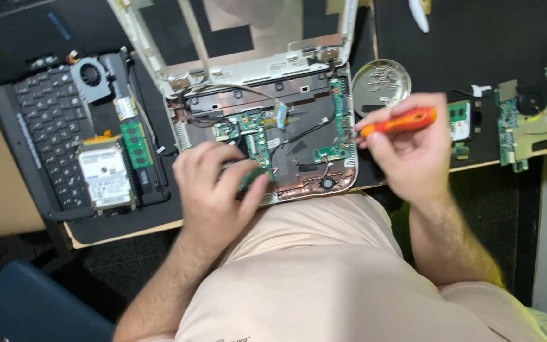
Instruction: The person is repairing a laptop by installing a motherboard, connecting various internal ribbon cables, and securing components with a screwdriver.
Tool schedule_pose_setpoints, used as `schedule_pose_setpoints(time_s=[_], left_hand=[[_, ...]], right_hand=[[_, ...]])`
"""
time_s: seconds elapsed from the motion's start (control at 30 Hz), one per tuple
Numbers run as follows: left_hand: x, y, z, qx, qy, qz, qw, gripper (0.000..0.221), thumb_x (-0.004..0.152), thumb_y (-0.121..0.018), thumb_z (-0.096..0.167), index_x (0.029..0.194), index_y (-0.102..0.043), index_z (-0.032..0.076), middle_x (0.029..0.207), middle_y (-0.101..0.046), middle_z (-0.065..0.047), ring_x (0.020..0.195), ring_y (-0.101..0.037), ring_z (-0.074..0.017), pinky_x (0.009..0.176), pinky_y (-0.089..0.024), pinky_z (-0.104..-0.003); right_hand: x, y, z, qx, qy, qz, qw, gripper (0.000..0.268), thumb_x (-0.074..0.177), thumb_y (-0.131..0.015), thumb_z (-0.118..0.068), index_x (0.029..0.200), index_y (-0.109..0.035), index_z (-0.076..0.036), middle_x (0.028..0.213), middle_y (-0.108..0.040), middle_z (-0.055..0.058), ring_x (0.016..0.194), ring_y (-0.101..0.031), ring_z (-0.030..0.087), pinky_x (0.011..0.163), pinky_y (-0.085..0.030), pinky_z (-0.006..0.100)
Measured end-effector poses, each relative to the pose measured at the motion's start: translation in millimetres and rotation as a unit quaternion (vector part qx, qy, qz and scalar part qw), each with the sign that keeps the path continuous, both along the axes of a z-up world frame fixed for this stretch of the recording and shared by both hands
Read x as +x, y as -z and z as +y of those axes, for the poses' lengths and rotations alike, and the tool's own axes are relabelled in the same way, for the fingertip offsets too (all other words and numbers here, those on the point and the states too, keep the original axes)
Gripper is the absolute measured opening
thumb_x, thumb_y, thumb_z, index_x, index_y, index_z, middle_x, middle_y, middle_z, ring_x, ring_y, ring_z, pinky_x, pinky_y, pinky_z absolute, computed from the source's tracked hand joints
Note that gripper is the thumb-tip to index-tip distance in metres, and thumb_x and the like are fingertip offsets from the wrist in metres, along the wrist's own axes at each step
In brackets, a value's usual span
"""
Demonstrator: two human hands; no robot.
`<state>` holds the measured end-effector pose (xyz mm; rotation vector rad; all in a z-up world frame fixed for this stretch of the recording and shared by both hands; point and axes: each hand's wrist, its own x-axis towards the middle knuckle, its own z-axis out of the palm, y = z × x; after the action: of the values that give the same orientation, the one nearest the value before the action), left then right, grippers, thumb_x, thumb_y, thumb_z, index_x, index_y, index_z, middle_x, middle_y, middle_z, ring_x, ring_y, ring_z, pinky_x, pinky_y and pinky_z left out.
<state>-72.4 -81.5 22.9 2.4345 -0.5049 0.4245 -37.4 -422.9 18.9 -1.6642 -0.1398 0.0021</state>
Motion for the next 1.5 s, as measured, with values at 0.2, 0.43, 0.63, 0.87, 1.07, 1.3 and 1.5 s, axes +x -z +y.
schedule_pose_setpoints(time_s=[0.2,0.43,0.63,0.87,1.07,1.3,1.5], left_hand=[[18,11,-39,0.017,0.042,0.037,0.998,0.018,0.109,-0.089,0.037,0.115,-0.083,0.021,0.114,-0.065,-0.002,0.117,-0.066,-0.0336,0.097,-0.045,-0.054],[38,23,-65,0.063,0.056,0.001,0.996,0.02,0.101,-0.096,0.027,0.099,-0.079,0.017,0.108,-0.056,-0.002,0.107,-0.06,-0.0307,0.09,-0.042,-0.049],[41,28,-66,0.086,0.052,0.011,0.995,0.019,0.098,-0.098,0.024,0.099,-0.082,0.015,0.108,-0.056,-0.002,0.106,-0.06,-0.029,0.091,-0.042,-0.05],[40,31,-62,0.109,0.059,0.026,0.992,0.019,0.106,-0.092,0.031,0.103,-0.081,0.017,0.108,-0.054,0.0,0.108,-0.057,-0.0269,0.096,-0.039,-0.051],[41,32,-61,0.13,0.062,0.011,0.99,0.02,0.11,-0.09,0.035,0.103,-0.08,0.019,0.107,-0.056,0.0,0.108,-0.059,-0.0253,0.097,-0.041,-0.051],[40,26,-59,0.115,0.054,-0.014,0.992,0.015,0.107,-0.094,0.026,0.103,-0.081,0.02,0.103,-0.057,0.002,0.102,-0.059,-0.0244,0.093,-0.042,-0.048],[34,12,-58,0.033,0.08,0.023,0.996,0.013,0.11,-0.092,0.022,0.106,-0.08,0.02,0.1,-0.057,0.001,0.098,-0.061,-0.0273,0.091,-0.043,-0.047]], right_hand=[[-15,26,30,-0.031,-0.044,-0.013,0.998,0.046,0.109,-0.086,0.007,0.132,-0.047,0.003,0.117,-0.087,0.028,0.097,-0.088,0.03,0.093,-0.074,0.039],[-13,24,33,-0.05,-0.031,-0.036,0.998,0.042,0.111,-0.086,0.007,0.132,-0.049,0.004,0.118,-0.088,0.027,0.107,-0.089,0.032,0.102,-0.071,0.042],[-9,26,29,-0.051,-0.027,-0.047,0.997,0.041,0.115,-0.084,0.006,0.133,-0.047,0.003,0.121,-0.087,0.027,0.115,-0.087,0.033,0.109,-0.069,0.042],[-14,21,34,-0.071,-0.017,-0.088,0.994,0.039,0.115,-0.086,0.006,0.13,-0.05,0.003,0.12,-0.088,0.024,0.113,-0.087,0.034,0.107,-0.067,0.044],[-45,25,51,-0.09,0.013,-0.142,0.986,0.036,0.105,-0.092,0.006,0.118,-0.059,0.003,0.112,-0.093,0.024,0.098,-0.091,0.039,0.093,-0.071,0.046],[-49,30,44,-0.049,0.024,-0.157,0.986,0.034,0.108,-0.088,0.008,0.121,-0.056,0.004,0.116,-0.091,0.026,0.105,-0.091,0.041,0.092,-0.072,0.046],[-48,31,45,0.005,0.046,-0.127,0.991,0.038,0.115,-0.082,0.002,0.128,-0.047,0.002,0.119,-0.087,0.028,0.113,-0.087,0.039,0.097,-0.069,0.043]])
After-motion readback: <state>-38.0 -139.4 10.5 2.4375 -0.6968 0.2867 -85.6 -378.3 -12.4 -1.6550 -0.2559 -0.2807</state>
